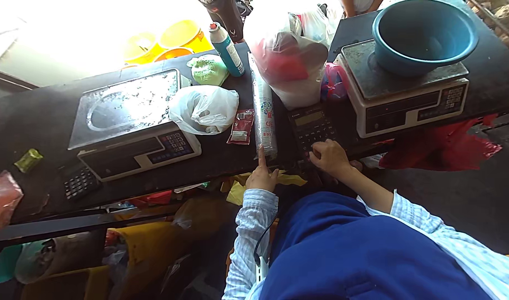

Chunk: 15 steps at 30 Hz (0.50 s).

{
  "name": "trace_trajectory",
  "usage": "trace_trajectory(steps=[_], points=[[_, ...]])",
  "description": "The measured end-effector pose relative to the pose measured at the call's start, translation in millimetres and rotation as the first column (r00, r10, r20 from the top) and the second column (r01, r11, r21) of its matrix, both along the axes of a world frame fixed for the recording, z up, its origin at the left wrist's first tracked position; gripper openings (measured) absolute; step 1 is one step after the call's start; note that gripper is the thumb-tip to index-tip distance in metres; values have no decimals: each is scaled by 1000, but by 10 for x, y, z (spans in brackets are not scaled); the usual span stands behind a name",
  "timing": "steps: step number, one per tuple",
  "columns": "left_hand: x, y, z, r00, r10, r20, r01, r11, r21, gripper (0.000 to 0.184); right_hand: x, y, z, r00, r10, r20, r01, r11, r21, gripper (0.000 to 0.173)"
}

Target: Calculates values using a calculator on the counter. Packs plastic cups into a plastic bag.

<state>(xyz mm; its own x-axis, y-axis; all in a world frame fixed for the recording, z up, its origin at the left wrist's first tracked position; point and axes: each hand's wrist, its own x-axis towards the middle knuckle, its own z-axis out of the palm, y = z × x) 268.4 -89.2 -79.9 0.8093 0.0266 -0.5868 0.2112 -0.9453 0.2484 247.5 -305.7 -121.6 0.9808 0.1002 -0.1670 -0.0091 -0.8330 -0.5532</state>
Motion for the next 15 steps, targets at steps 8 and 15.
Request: trace_trajectory(steps=[8, 15], points=[[-16, 111, 11, 1000, 13, 16, -12, 998, -63, 85, -311, -178, 126, 981, -144, 133, 144, 990, 9, 34], [209, 256, 35, 999, 50, 12, -51, 997, 56, 82, -370, -239, 0, 975, -191, 111, 194, 981, -17, 35]])
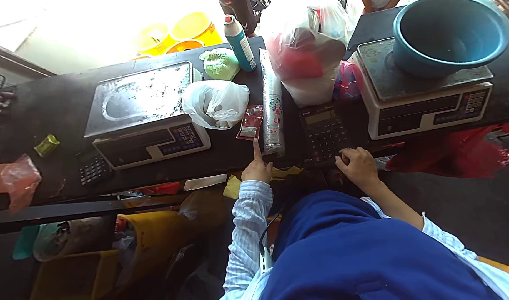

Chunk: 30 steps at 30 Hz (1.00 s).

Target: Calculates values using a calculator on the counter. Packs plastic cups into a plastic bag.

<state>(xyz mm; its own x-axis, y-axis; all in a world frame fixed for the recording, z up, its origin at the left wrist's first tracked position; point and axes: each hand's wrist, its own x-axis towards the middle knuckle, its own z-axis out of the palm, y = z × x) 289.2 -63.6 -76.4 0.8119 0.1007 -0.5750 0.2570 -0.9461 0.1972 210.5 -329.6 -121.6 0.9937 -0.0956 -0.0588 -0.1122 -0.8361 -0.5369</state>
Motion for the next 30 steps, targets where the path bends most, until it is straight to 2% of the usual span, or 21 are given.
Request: trace_trajectory(steps=[4, 8, 12, 14, 17, 19, 20, 21, 23, 25, 26, 28, 30], points=[[203, 80, -88, 1000, 3, -18, -2, 999, 46, 82, -10, -59, -32, 997, 8, -81, -9, 1000, -14, 33], [183, 153, -24, 1000, 6, -6, -6, 1000, 7, 77, 36, -93, 168, 968, 38, -247, -36, 999, 14, 38], [18, 249, 6, 1000, -1, -9, 1, 998, -62, 70, 2, -34, -58, 991, 109, 83, -117, 988, 98, 30], [-76, 291, -2, 1000, -14, -5, 13, 995, -96, 70, 45, 35, -155, 980, 115, 162, -132, 986, 98, 29], [-212, 350, 31, 999, -42, 2, 42, 984, -175, 80, 159, 102, -157, 992, 127, 24, -128, 989, 68, 31], [-284, 374, 91, 996, -84, 8, 84, 969, -232, 92, 211, 141, -101, 990, 139, -14, -137, 987, 81, 33], [-313, 387, 115, 994, -106, 9, 105, 963, -248, 91, 229, 163, -77, 987, 162, -20, -160, 983, 95, 34], [-343, 398, 140, 993, -118, 19, 119, 960, -254, 86, 243, 179, -65, 980, 197, -39, -192, 976, 101, 35], [-408, 413, 185, 990, -107, 95, 128, 958, -255, 60, 235, 166, -58, 971, 235, -55, -229, 969, 93, 34], [-486, 437, 224, 956, -52, 290, 141, 946, -293, 34, 162, 69, -99, 981, 173, 90, -177, 983, 45, 31], [-530, 454, 237, 918, -10, 397, 150, 934, -323, 26, 125, -5, -129, 981, 135, 139, -138, 990, 15, 31], [-611, 486, 261, 831, 89, 548, 174, 896, -410, 21, 88, -146, -131, 994, 105, 38, -107, 994, 32, 35], [-634, 466, 302, 764, 201, 614, 246, 789, -564, 18, 88, -140, -29, 992, 125, 2, -125, 984, 129, 35]])
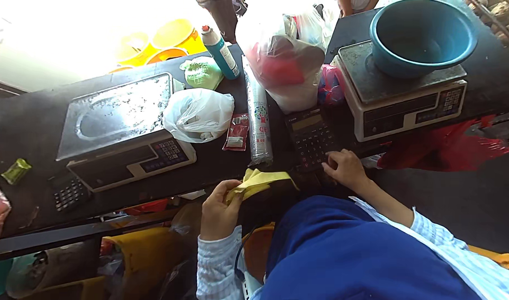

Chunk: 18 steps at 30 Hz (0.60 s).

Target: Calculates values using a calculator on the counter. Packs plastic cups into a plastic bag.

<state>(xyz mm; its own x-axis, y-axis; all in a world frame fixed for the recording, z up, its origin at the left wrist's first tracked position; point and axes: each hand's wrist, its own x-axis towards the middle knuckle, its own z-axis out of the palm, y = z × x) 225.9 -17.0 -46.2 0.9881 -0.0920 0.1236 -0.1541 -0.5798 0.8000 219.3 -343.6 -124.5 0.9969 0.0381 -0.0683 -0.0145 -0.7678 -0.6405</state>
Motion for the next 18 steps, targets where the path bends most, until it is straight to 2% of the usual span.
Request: trace_trajectory(steps=[2, 3, 5, 6, 7, 9, 10, 11, 12, 14, 16, 18], points=[[0, -162, 106, 995, -42, 87, 66, 952, -298, 11, 33, 177, 212, 997, 48, 57, -61, 966, 250, 39], [-3, -276, 157, 993, -36, 112, 82, 897, -435, 9, 57, 317, 303, 994, 81, 68, -102, 902, 420, 49], [-21, -529, 183, 991, 36, 130, 60, 744, -665, 15, 126, 606, 406, 985, 172, -20, -98, 651, 753, 72], [-33, -662, 169, 990, 87, 111, 25, 667, -745, 19, 172, 723, 476, 970, 225, -89, -35, 493, 869, 70], [-37, -791, 163, 987, 141, 80, -19, 589, -808, 21, 236, 817, 575, 959, 251, -128, 31, 359, 933, 55], [-33, -957, 174, 976, 218, -6, -109, 464, -879, 23, 359, 901, 807, 969, 198, -150, 102, 232, 967, 18], [-34, -963, 167, 970, 237, -51, -147, 412, -899, 23, 414, 912, 878, 983, 129, -133, 105, 200, 974, 12], [-33, -932, 159, 963, 255, -89, -180, 358, -916, 23, 461, 899, 926, 995, 57, -85, 72, 202, 977, 11], [-26, -878, 156, 953, 280, -114, -204, 318, -926, 23, 513, 862, 973, 999, 1, -34, 33, 244, 969, 11], [-11, -709, 150, 907, 396, -140, -273, 302, -913, 26, 626, 759, 1053, 998, -43, 54, -35, 367, 930, 11], [-29, -441, 109, 815, 579, -38, -340, 423, -840, 36, 700, 686, 1137, 995, 29, 97, -97, 529, 843, 12], [-11, -35, 2, 748, 607, 268, -299, 669, -681, 59, 769, 667, 1223, 959, 219, 181, -284, 689, 667, 19]])
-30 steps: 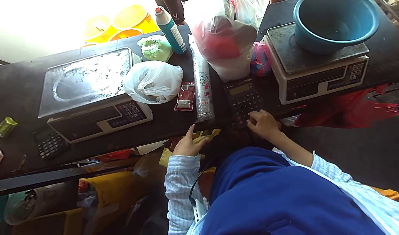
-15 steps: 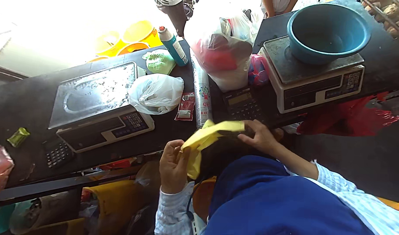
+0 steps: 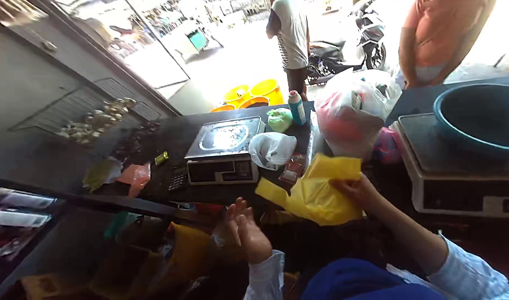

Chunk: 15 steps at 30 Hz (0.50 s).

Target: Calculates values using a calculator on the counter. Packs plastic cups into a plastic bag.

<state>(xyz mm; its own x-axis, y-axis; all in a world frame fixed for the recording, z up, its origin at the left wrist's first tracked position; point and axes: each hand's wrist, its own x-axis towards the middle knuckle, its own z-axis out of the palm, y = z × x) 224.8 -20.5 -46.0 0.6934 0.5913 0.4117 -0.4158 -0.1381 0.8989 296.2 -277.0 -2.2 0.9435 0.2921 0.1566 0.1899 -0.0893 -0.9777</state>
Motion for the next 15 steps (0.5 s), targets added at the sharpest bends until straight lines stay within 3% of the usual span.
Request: trace_trajectory(steps=[1, 3, 4, 5, 7, 8, 11, 15], points=[[33, 159, 12, 1000, -19, 18, 15, 980, 201, 75, 41, 16, 47, 992, 106, 62, -100, 991, -88, 21], [87, 243, 178, 961, -196, -197, 266, 852, 450, 96, 128, 116, 142, 946, 303, 119, -275, 940, -203, 23], [123, 201, 230, 879, -323, -350, 453, 793, 406, 95, 175, 174, 177, 919, 372, 130, -334, 911, -243, 23], [171, 127, 256, 772, -450, -449, 591, 769, 245, 84, 230, 229, 214, 899, 417, 130, -370, 885, -281, 23], [338, 18, 235, 640, -658, -397, 681, 725, -103, 31, 390, 305, 291, 878, 468, 97, -410, 841, -353, 25], [424, 37, 177, 631, -720, -290, 712, 686, -154, 21, 475, 321, 350, 884, 464, 53, -408, 824, -393, 30], [622, 239, 89, 658, -736, -158, 719, 677, -160, 25, 701, 359, 496, 913, 403, -53, -379, 795, -474, 36], [796, 571, 46, 622, -723, -302, 709, 683, -176, 26, 888, 439, 567, 935, 346, -78, -331, 771, -544, 36]])
